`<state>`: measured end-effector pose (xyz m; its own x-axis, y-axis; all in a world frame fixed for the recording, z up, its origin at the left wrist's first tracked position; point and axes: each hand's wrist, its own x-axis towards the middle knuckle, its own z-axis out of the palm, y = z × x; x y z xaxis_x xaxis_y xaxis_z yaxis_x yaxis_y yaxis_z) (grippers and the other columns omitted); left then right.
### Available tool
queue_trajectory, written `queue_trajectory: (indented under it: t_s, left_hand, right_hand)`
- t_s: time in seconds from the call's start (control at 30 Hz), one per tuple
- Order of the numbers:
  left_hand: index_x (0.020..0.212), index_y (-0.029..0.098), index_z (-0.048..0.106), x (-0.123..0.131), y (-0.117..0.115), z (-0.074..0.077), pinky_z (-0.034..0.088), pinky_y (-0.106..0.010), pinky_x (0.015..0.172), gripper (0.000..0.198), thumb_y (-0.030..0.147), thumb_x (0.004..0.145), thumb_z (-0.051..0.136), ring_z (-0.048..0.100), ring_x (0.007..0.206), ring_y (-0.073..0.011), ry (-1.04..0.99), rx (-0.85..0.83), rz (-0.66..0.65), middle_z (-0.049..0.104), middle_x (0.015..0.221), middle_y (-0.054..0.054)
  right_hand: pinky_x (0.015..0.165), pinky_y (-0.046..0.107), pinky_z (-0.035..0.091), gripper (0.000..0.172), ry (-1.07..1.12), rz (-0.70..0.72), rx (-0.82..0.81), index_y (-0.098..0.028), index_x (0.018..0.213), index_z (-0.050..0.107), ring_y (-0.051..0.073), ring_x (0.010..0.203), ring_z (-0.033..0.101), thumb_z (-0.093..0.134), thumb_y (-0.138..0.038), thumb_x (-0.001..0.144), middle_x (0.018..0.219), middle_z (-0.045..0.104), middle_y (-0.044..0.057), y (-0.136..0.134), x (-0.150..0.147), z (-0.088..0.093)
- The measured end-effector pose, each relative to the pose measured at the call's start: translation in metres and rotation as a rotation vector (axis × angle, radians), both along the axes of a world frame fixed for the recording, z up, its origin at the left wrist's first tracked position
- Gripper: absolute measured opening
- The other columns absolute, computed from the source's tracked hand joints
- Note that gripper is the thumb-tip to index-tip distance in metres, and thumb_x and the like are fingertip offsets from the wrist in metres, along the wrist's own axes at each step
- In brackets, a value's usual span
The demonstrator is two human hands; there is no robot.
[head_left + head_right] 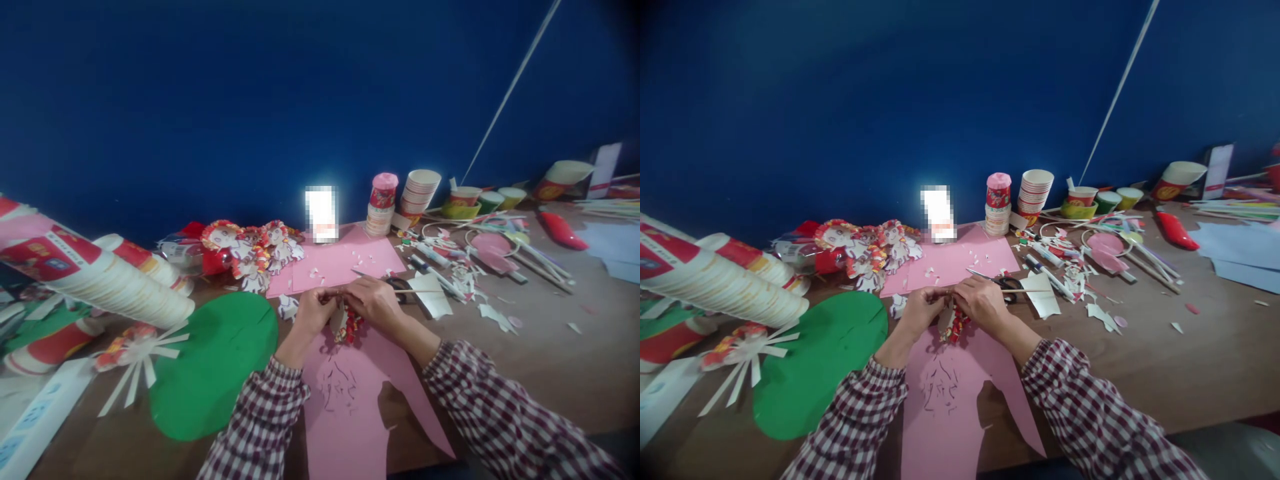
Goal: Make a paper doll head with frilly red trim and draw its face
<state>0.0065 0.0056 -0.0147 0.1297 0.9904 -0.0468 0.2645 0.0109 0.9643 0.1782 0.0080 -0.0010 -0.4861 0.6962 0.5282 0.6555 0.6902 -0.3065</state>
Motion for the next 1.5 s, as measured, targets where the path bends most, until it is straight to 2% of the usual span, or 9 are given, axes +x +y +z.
queue_trajectory:
  t_s: [0.13, 0.3, 0.57, 0.73, 1.03, 1.3, 1.5]
  left_hand:
    - [0.079, 0.013, 0.070, 0.001, -0.001, 0.003, 0.036, -0.020, 0.047, 0.020, 0.025, 0.073, 0.056, 0.049, 0.046, -0.0094, 0.027, -0.006, 0.027, 0.061, 0.055, 0.001]
    - [0.062, 0.013, 0.064, 0.000, -0.001, 0.004, 0.032, -0.020, 0.045, 0.033, 0.042, 0.077, 0.054, 0.043, 0.044, -0.0086, 0.043, 0.001, 0.019, 0.050, 0.046, 0.003]
    - [0.065, 0.012, 0.065, 0.000, 0.001, -0.001, 0.035, -0.020, 0.048, 0.031, 0.040, 0.075, 0.057, 0.048, 0.050, -0.0101, 0.023, 0.024, 0.007, 0.058, 0.055, 0.000]
    - [0.077, 0.012, 0.070, 0.000, 0.002, -0.002, 0.042, -0.022, 0.055, 0.025, 0.034, 0.073, 0.061, 0.056, 0.057, -0.0128, -0.043, 0.039, 0.013, 0.067, 0.067, -0.004]
    - [0.082, 0.010, 0.070, -0.001, 0.001, -0.001, 0.046, -0.024, 0.061, 0.021, 0.026, 0.073, 0.059, 0.062, 0.065, -0.0154, -0.038, 0.053, -0.002, 0.070, 0.073, -0.006]
    - [0.083, 0.011, 0.070, -0.001, 0.001, 0.001, 0.047, -0.024, 0.061, 0.020, 0.025, 0.073, 0.060, 0.063, 0.067, -0.0159, -0.005, 0.088, 0.060, 0.071, 0.077, -0.007]
    - [0.082, 0.012, 0.071, -0.002, 0.001, 0.002, 0.047, -0.024, 0.062, 0.020, 0.027, 0.074, 0.060, 0.063, 0.067, -0.0166, 0.038, 0.110, 0.047, 0.071, 0.076, -0.007]
  right_hand:
    - [0.074, 0.027, 0.044, 0.020, 0.003, 0.013, 0.009, -0.019, 0.087, 0.066, 0.016, 0.079, 0.058, 0.046, -0.022, 0.091, 0.078, 0.066, 0.004, 0.000, 0.000, 0.002]
    - [0.073, 0.027, 0.044, 0.021, -0.006, 0.011, 0.017, -0.019, 0.088, 0.066, 0.016, 0.077, 0.057, 0.046, -0.023, 0.091, 0.077, 0.065, 0.004, -0.001, -0.001, 0.002]
    - [0.073, 0.028, 0.044, 0.019, -0.024, -0.012, 0.021, -0.018, 0.085, 0.066, 0.017, 0.077, 0.057, 0.048, -0.024, 0.090, 0.078, 0.066, 0.005, 0.000, -0.001, -0.001]
    - [0.074, 0.027, 0.044, 0.017, -0.002, -0.006, -0.002, -0.018, 0.088, 0.066, 0.017, 0.079, 0.059, 0.050, -0.024, 0.089, 0.082, 0.067, 0.005, 0.001, 0.000, -0.003]
    - [0.072, 0.027, 0.045, 0.017, 0.029, 0.011, -0.010, -0.019, 0.092, 0.066, 0.017, 0.079, 0.059, 0.050, -0.026, 0.090, 0.082, 0.067, 0.005, 0.001, 0.000, -0.005]
    - [0.074, 0.029, 0.046, 0.016, 0.065, 0.075, -0.061, -0.019, 0.098, 0.064, 0.017, 0.081, 0.058, 0.051, -0.025, 0.089, 0.088, 0.066, 0.006, 0.006, 0.002, -0.008]
    - [0.074, 0.027, 0.045, 0.017, 0.069, 0.052, -0.090, -0.020, 0.100, 0.063, 0.016, 0.082, 0.058, 0.051, -0.024, 0.090, 0.088, 0.066, 0.005, 0.006, 0.004, -0.011]
